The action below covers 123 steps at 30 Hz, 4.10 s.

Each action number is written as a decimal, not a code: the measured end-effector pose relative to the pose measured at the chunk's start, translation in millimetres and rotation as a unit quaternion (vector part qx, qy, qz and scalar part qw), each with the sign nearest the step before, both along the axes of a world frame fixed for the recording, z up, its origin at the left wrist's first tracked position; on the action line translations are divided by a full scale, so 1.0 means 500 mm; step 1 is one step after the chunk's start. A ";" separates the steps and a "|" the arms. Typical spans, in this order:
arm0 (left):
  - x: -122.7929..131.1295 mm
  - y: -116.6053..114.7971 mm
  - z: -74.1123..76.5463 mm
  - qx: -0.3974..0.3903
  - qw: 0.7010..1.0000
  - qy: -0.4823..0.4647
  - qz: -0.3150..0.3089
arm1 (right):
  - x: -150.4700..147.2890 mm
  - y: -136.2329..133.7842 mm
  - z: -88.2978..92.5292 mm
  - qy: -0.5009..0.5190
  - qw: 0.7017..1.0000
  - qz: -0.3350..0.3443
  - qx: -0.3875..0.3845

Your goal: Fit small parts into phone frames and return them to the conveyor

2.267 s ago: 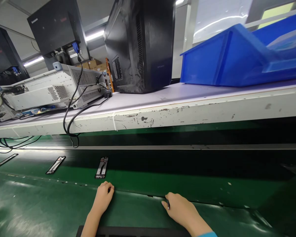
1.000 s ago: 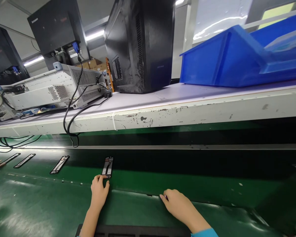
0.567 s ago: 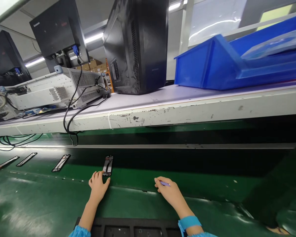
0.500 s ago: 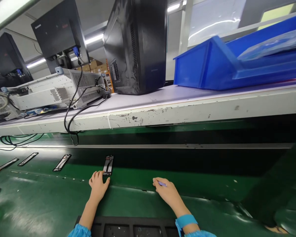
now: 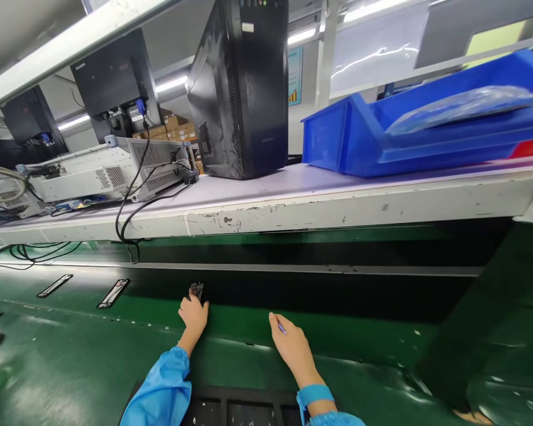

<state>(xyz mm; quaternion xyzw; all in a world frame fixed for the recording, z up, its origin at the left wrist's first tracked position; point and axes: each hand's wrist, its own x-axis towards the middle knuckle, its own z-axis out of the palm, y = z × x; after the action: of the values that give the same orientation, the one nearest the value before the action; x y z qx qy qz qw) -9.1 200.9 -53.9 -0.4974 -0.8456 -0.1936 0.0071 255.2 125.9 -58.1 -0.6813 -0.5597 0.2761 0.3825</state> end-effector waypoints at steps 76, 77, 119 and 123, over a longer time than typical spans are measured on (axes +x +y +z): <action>0.099 -0.683 0.013 0.072 0.787 0.258 -0.556 | 0.013 -0.294 0.010 -0.001 0.906 0.407 0.117; 0.100 -0.684 0.012 0.071 0.789 0.250 -0.557 | 0.012 -0.294 0.010 0.000 0.905 0.409 0.116; 0.115 -0.712 -0.010 0.083 0.795 0.322 -0.507 | -0.004 -0.315 0.009 -0.067 0.915 0.376 0.131; 0.109 -0.706 -0.013 0.096 0.778 0.353 -0.511 | -0.010 -0.323 0.026 -0.071 0.933 0.331 0.122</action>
<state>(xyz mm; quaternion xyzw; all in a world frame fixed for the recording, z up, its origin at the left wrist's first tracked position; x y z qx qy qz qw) 45.2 -152.2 -60.2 -0.8869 -0.3820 -0.0601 0.2529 250.1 -35.6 -45.3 -0.4236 -0.8085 0.2673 0.3090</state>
